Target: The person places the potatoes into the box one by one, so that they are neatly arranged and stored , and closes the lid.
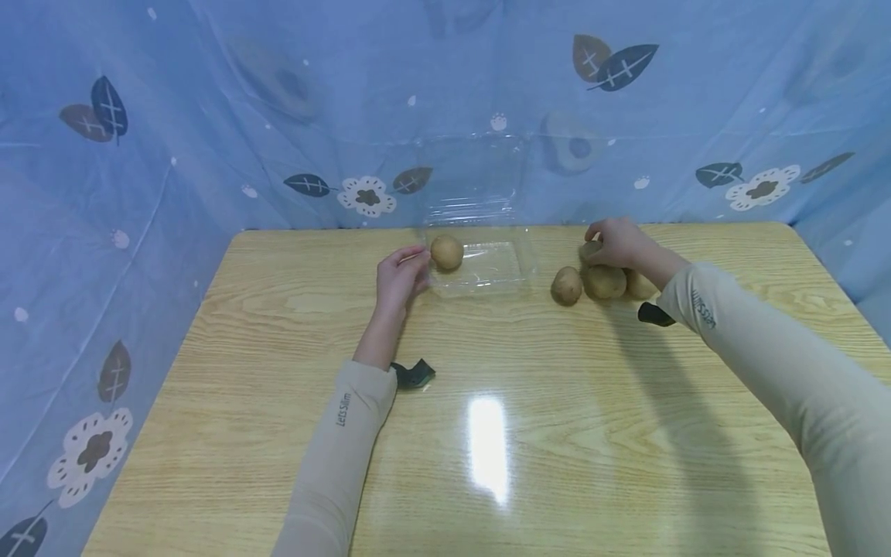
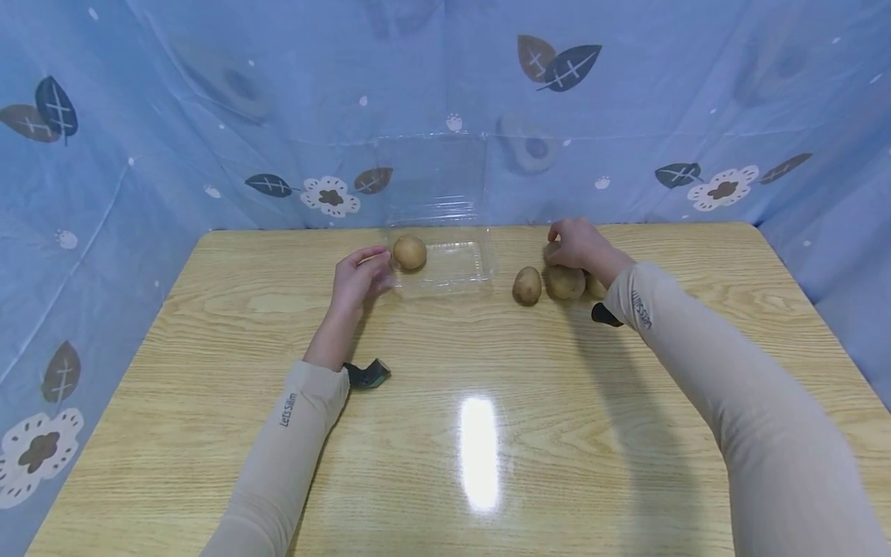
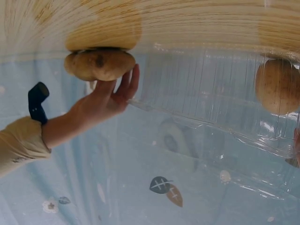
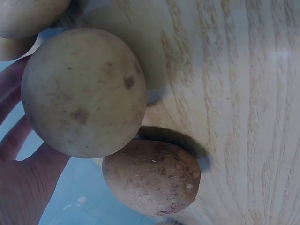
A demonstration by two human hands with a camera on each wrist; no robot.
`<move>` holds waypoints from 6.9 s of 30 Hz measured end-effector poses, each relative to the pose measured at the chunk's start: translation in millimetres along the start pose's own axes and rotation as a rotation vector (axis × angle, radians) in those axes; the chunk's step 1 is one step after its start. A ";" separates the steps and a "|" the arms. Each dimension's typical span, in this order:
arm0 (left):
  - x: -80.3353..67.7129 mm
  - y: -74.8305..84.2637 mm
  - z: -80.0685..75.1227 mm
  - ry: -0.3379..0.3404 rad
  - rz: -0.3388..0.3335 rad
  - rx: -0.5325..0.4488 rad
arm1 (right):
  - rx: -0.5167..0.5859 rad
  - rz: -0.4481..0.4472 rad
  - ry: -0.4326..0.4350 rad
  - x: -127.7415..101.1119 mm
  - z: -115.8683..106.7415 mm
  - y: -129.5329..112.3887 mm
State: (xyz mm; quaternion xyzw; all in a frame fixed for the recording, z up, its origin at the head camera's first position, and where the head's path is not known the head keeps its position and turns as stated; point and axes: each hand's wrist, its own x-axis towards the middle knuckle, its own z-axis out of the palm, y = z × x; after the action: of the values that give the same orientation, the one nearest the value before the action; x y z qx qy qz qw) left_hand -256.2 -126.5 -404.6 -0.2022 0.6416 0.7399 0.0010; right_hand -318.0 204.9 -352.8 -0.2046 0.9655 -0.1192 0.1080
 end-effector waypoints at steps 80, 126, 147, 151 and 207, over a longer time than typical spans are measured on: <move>3.0 0.7 0.2 0.012 -0.015 -0.006 | 0.178 -0.097 0.141 75.9 50.7 -142.5; 1.0 2.0 0.3 0.005 -0.001 0.037 | 0.286 -0.182 0.256 27.5 14.4 -88.2; 1.9 1.1 0.5 0.002 -0.013 0.009 | 0.199 -0.044 0.269 -31.9 -4.8 -9.8; 1.9 1.2 0.5 0.005 -0.015 0.004 | 0.179 -0.034 0.293 -37.3 -6.9 0.6; 4.0 1.3 0.0 0.008 -0.011 0.026 | 0.070 0.139 0.128 -27.7 4.6 48.0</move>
State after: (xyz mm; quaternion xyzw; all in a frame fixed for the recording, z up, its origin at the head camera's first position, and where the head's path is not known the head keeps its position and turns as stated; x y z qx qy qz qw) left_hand -260.2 -127.8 -404.6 -0.2087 0.6501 0.7306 0.0054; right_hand -309.8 258.4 -366.0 -0.1250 0.9776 -0.1582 0.0611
